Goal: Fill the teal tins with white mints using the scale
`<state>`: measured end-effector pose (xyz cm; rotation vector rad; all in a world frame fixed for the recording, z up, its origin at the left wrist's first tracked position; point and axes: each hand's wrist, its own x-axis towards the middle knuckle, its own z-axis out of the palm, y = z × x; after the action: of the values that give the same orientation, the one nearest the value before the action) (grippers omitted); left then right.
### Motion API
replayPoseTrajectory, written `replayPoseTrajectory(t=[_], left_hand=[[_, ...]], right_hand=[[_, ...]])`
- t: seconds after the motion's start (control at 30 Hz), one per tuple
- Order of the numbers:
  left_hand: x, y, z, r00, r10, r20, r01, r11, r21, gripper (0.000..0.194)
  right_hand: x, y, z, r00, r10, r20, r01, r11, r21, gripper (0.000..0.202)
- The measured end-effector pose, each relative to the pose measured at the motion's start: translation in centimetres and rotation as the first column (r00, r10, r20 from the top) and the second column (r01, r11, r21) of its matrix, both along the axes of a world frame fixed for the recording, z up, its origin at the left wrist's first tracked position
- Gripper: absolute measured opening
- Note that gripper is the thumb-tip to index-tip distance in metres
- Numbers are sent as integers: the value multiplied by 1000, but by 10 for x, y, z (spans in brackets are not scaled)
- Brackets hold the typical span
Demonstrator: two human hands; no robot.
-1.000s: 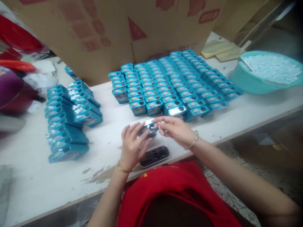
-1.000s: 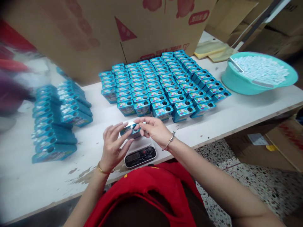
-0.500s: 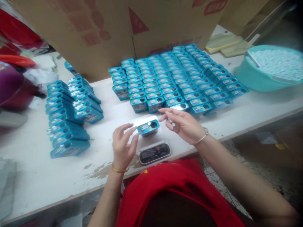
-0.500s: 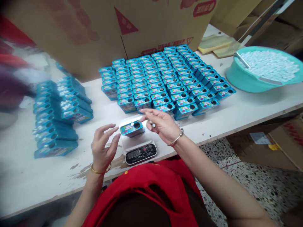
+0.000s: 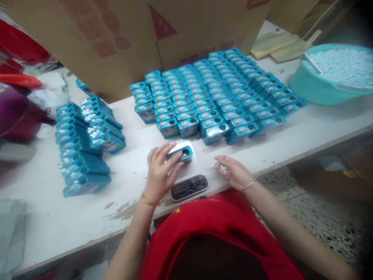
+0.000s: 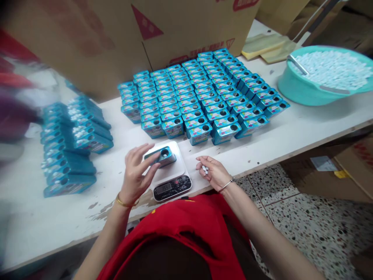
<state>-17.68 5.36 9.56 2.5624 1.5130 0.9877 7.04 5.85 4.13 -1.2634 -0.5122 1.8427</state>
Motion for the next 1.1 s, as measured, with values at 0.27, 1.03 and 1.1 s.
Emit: replayPoseTrajectory(t=[0.27, 1.03, 1.1], left_hand=[[-18, -5, 11, 963, 200, 181, -202, 979, -10, 29], [-127, 99, 6, 928, 370, 28, -366, 925, -108, 33], [-129, 128, -10, 949, 315, -20, -315, 938, -145, 32]], right_hand=[[4, 2, -18, 999, -43, 17, 43, 999, 6, 30], [7, -7, -40, 994, -68, 89, 68, 998, 2, 33], [7, -8, -40, 993, -73, 96, 73, 997, 2, 36]])
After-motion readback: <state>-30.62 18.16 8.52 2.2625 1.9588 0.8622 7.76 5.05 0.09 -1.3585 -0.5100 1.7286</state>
